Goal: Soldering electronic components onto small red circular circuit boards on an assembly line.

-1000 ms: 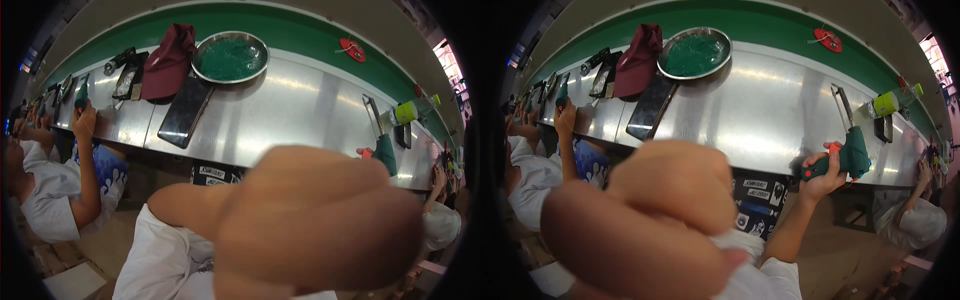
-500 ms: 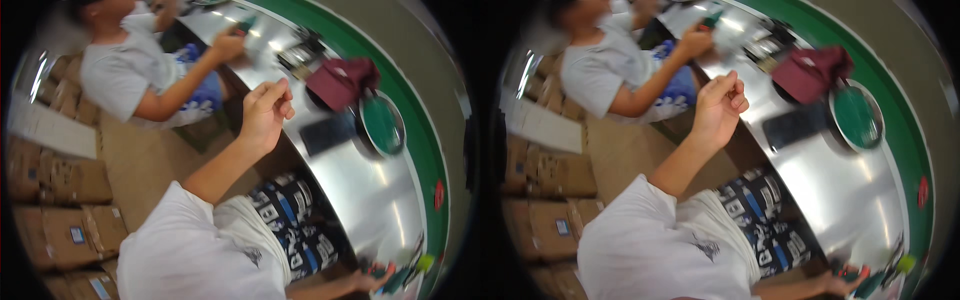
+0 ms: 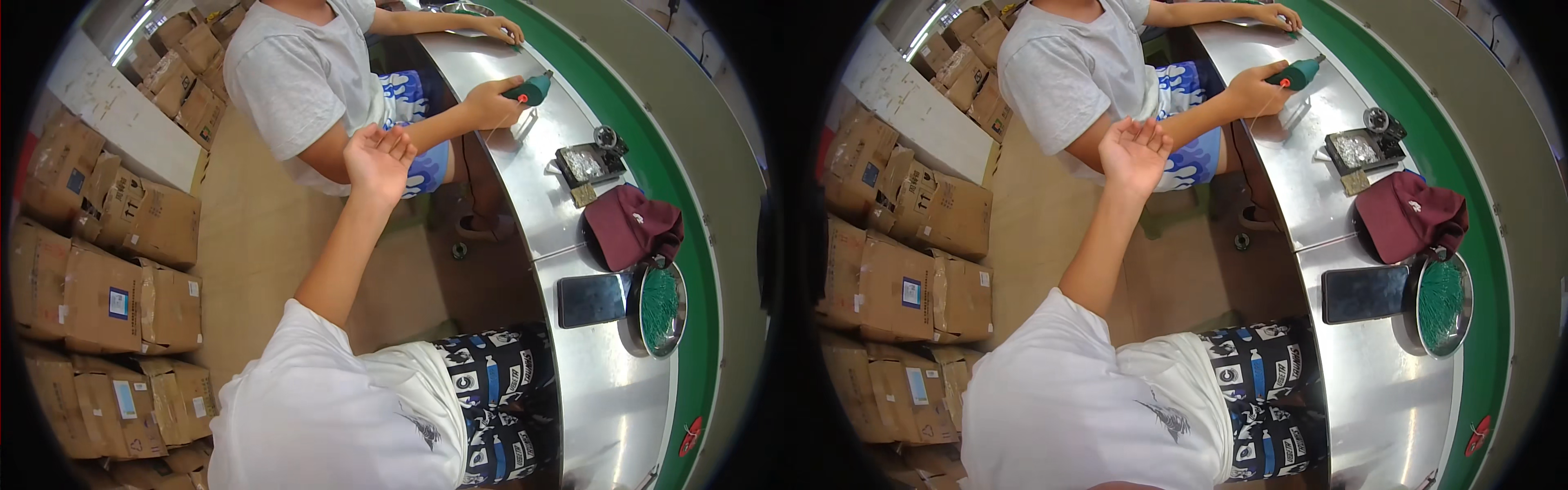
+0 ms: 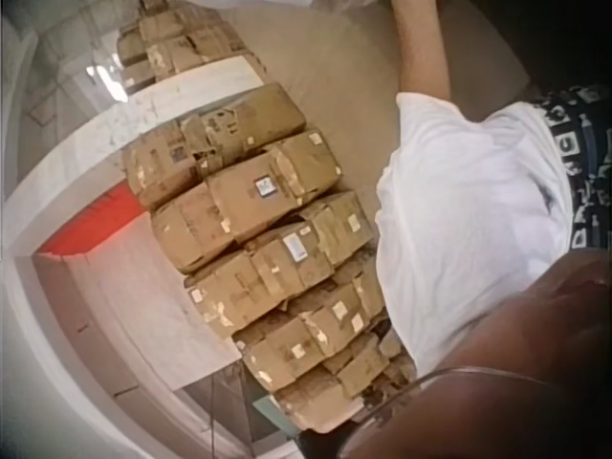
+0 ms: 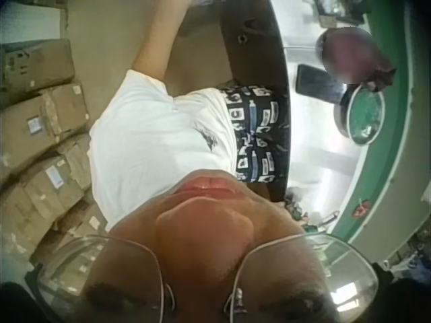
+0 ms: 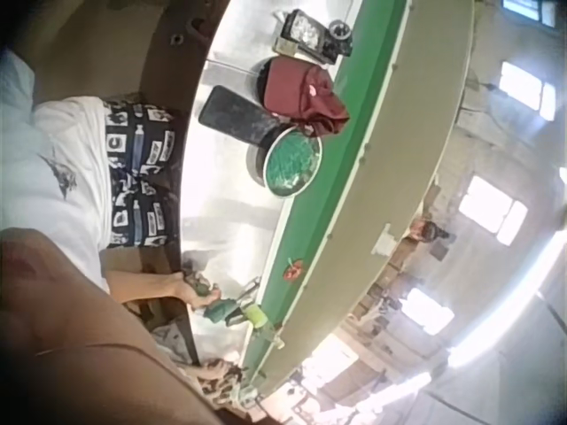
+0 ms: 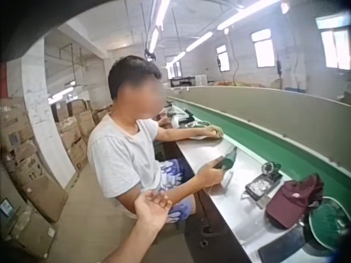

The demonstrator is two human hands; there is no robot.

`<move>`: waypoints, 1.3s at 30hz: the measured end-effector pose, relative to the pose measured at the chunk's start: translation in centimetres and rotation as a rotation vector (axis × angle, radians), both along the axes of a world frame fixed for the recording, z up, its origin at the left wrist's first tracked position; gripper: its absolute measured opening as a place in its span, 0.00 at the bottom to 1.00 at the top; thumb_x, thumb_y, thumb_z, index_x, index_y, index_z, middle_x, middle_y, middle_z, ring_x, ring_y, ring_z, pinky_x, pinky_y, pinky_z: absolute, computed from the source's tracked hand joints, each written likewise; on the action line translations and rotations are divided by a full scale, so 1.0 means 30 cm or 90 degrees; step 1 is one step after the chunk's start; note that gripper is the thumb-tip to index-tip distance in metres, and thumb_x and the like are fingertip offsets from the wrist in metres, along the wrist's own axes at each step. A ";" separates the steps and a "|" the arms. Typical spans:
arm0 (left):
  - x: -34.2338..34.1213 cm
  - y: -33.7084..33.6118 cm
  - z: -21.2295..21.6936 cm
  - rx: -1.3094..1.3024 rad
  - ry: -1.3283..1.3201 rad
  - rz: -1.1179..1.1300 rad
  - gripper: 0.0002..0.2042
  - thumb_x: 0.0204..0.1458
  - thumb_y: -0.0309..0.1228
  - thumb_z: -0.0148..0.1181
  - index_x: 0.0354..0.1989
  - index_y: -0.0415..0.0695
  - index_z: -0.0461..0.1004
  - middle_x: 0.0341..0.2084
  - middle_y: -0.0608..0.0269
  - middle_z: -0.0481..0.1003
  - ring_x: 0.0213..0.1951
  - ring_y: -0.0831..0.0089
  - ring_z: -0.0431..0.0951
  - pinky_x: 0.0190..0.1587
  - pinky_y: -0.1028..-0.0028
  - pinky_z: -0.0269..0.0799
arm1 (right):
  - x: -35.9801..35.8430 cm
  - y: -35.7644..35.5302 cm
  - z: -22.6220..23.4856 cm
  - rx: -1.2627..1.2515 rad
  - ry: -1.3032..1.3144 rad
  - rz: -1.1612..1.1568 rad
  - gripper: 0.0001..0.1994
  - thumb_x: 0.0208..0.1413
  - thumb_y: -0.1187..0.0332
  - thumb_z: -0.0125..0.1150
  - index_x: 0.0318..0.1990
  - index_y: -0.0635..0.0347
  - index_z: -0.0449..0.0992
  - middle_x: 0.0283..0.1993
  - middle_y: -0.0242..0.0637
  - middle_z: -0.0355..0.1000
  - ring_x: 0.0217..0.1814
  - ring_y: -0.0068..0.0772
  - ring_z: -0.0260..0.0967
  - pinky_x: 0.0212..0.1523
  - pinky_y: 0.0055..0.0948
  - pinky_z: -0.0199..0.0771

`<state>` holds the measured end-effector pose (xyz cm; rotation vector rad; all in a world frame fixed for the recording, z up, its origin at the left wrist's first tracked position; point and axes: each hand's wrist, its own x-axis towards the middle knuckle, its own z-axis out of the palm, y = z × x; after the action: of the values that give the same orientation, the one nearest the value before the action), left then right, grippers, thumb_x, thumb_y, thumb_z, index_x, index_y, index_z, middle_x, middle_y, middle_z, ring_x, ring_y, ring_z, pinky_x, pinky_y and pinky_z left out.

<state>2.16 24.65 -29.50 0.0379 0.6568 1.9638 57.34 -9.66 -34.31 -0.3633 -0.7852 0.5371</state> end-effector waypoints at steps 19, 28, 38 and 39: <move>0.110 -0.083 -0.041 -0.371 1.554 -0.829 0.27 0.47 0.52 0.64 0.48 0.43 0.81 0.47 0.48 0.79 0.51 0.54 0.79 0.55 0.57 0.73 | 0.019 -0.063 -0.037 -0.456 0.031 -0.638 0.30 0.62 0.39 0.46 0.37 0.62 0.75 0.12 0.27 0.57 0.10 0.23 0.49 0.12 0.24 0.52; 0.133 -0.033 -0.038 -0.363 1.561 -0.791 0.26 0.50 0.51 0.63 0.48 0.42 0.79 0.45 0.50 0.80 0.49 0.54 0.80 0.50 0.59 0.75 | 0.039 -0.104 -0.090 -0.374 -0.066 -0.616 0.22 0.59 0.48 0.54 0.37 0.61 0.75 0.15 0.28 0.58 0.11 0.24 0.49 0.12 0.23 0.55; 0.437 -0.060 -0.171 -0.033 1.733 -0.784 0.23 0.48 0.50 0.64 0.41 0.41 0.82 0.40 0.48 0.81 0.44 0.52 0.83 0.45 0.55 0.79 | -0.149 0.080 0.123 -0.530 0.272 -0.779 0.11 0.45 0.61 0.67 0.36 0.52 0.81 0.35 0.27 0.73 0.26 0.24 0.65 0.24 0.26 0.66; 0.485 -0.098 -0.194 0.089 1.719 -0.822 0.27 0.47 0.52 0.65 0.44 0.41 0.79 0.40 0.47 0.81 0.44 0.51 0.82 0.46 0.54 0.78 | -0.108 0.057 0.102 -0.491 0.247 -0.760 0.08 0.47 0.64 0.67 0.35 0.52 0.79 0.29 0.25 0.70 0.23 0.23 0.63 0.21 0.25 0.64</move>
<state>16.70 21.72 -35.31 2.5265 1.2507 -0.4669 54.12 -7.95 -31.25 -1.2796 0.1314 -0.2619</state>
